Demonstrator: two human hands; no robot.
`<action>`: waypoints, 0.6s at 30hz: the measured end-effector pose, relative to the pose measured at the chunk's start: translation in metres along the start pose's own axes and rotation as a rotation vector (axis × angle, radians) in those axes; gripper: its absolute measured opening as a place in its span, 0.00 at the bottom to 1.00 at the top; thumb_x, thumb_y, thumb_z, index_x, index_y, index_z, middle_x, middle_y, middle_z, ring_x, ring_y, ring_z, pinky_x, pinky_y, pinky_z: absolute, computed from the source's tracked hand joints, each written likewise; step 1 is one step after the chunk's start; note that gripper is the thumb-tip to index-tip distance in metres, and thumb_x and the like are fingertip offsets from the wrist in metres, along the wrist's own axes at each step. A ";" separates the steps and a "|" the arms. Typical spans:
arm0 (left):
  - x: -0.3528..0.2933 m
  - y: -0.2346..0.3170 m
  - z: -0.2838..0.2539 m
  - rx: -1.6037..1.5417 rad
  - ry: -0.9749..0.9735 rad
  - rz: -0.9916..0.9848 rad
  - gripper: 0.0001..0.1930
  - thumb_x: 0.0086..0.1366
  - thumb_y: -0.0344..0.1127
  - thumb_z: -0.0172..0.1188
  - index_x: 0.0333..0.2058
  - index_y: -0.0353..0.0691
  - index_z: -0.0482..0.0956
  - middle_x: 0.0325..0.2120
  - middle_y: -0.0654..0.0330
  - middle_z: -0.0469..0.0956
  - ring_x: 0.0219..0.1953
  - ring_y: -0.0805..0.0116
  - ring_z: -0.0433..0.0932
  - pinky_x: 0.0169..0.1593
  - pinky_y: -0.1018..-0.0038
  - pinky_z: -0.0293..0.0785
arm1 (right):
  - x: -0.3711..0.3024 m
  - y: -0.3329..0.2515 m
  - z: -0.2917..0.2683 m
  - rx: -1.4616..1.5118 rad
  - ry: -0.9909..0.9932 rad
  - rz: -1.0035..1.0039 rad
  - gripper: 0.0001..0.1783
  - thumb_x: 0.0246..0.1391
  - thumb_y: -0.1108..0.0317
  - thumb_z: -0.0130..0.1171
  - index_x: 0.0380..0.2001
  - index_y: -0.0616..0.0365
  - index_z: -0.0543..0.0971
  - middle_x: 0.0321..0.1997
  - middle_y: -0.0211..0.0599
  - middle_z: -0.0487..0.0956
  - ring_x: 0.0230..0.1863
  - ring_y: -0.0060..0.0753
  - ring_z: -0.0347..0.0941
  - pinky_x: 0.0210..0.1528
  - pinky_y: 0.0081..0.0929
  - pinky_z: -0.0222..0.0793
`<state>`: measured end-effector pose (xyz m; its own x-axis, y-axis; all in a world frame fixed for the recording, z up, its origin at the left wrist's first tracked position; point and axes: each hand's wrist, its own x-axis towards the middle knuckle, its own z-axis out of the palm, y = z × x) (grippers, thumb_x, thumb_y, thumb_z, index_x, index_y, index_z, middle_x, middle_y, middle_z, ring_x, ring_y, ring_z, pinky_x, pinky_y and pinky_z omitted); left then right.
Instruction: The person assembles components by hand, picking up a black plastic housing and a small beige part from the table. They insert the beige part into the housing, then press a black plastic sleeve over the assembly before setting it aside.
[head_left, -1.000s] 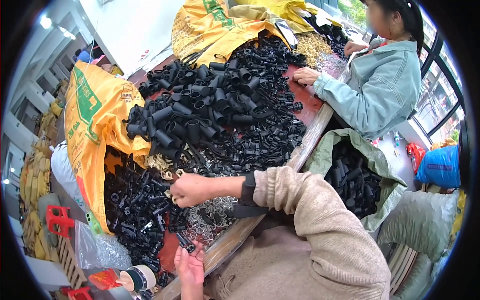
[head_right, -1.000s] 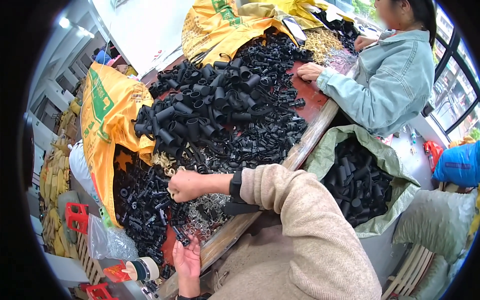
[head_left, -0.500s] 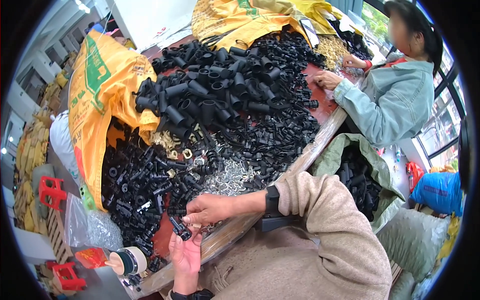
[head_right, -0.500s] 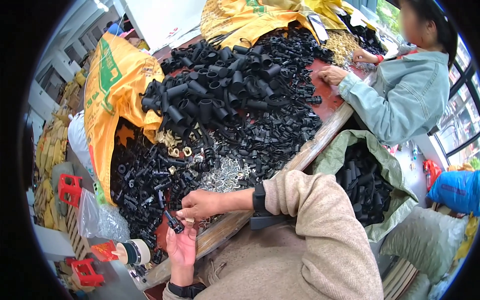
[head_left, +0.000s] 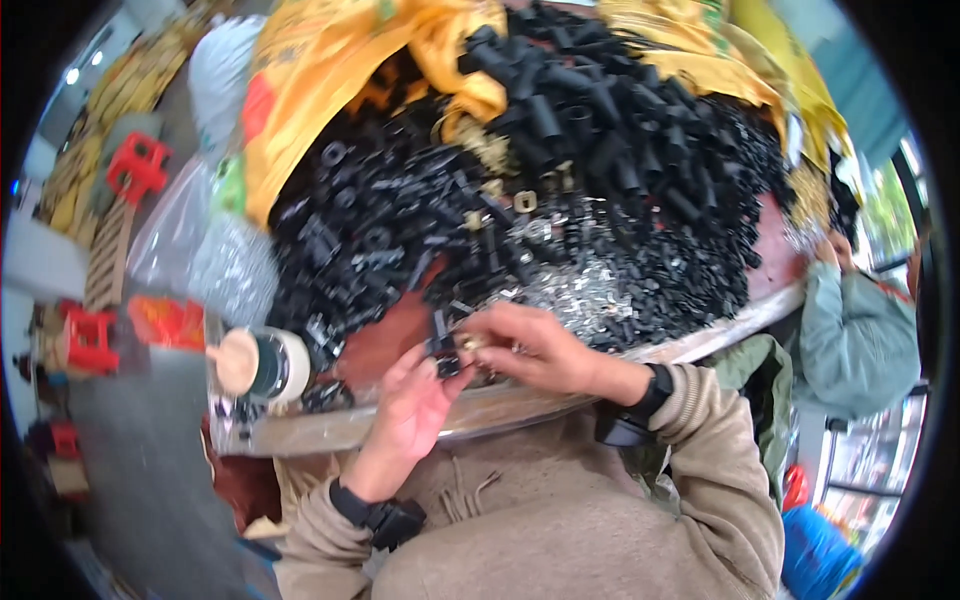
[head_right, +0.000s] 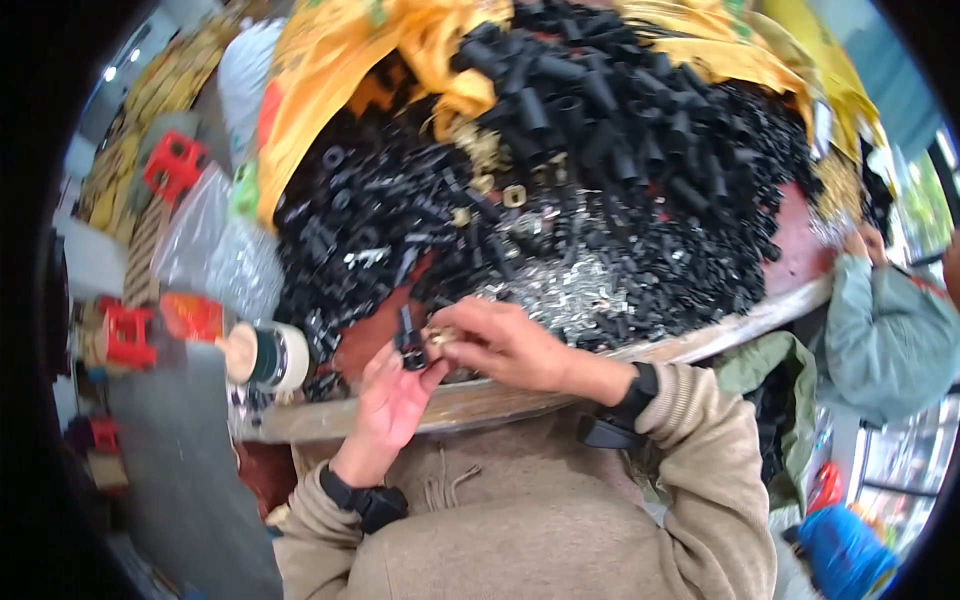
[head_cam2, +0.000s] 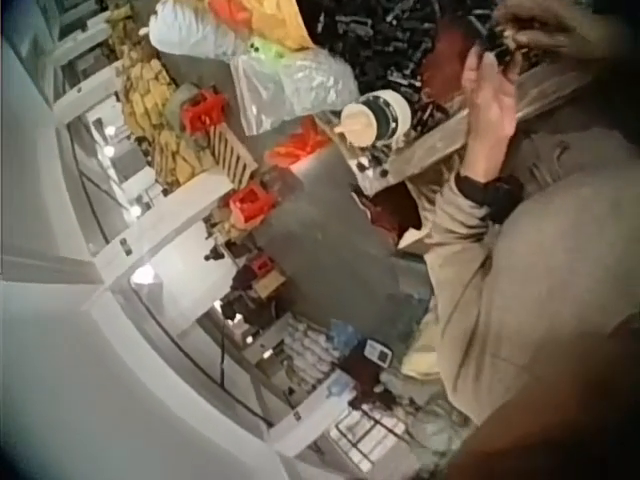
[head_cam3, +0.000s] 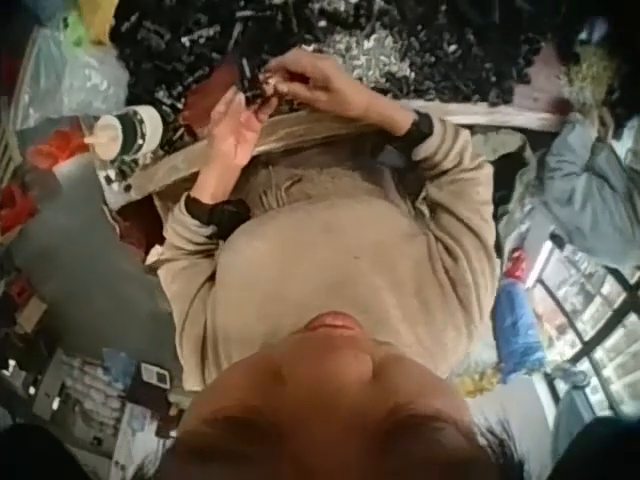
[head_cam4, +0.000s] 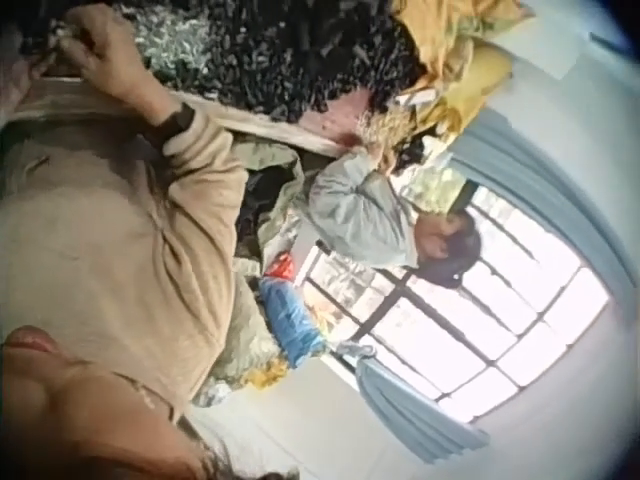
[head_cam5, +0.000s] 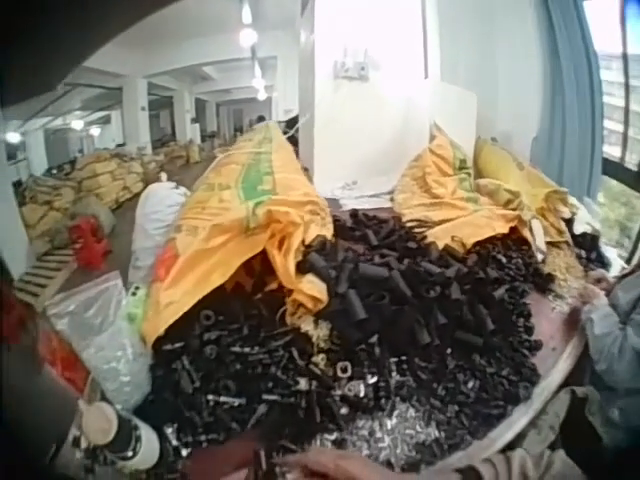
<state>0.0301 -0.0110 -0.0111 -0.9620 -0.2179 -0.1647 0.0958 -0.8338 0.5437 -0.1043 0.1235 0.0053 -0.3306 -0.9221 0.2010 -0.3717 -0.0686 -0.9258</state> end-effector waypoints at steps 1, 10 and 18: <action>-0.003 -0.001 -0.001 -0.001 -0.051 -0.041 0.16 0.59 0.33 0.50 0.44 0.30 0.66 0.39 0.53 0.72 0.44 0.66 0.71 0.51 0.71 0.66 | -0.002 0.000 0.000 -0.053 -0.010 0.001 0.15 0.49 0.74 0.53 0.42 0.63 0.69 0.30 0.34 0.72 0.30 0.25 0.70 0.32 0.22 0.66; -0.005 0.002 -0.008 -0.018 -0.038 -0.074 0.15 0.59 0.35 0.52 0.42 0.34 0.68 0.38 0.56 0.73 0.42 0.69 0.72 0.49 0.73 0.68 | 0.003 -0.007 0.006 -0.161 0.003 -0.058 0.14 0.47 0.70 0.55 0.39 0.61 0.70 0.28 0.37 0.68 0.27 0.33 0.67 0.28 0.24 0.64; -0.004 0.002 -0.007 0.001 -0.063 -0.051 0.15 0.59 0.35 0.52 0.42 0.34 0.68 0.37 0.56 0.73 0.42 0.70 0.72 0.49 0.74 0.68 | -0.006 0.009 0.013 0.354 0.014 0.270 0.14 0.48 0.70 0.55 0.39 0.63 0.70 0.29 0.36 0.71 0.28 0.28 0.69 0.31 0.20 0.64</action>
<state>0.0363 -0.0153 -0.0153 -0.9798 -0.1429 -0.1400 0.0460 -0.8422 0.5372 -0.0945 0.1239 -0.0089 -0.3874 -0.9199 -0.0606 0.0485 0.0454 -0.9978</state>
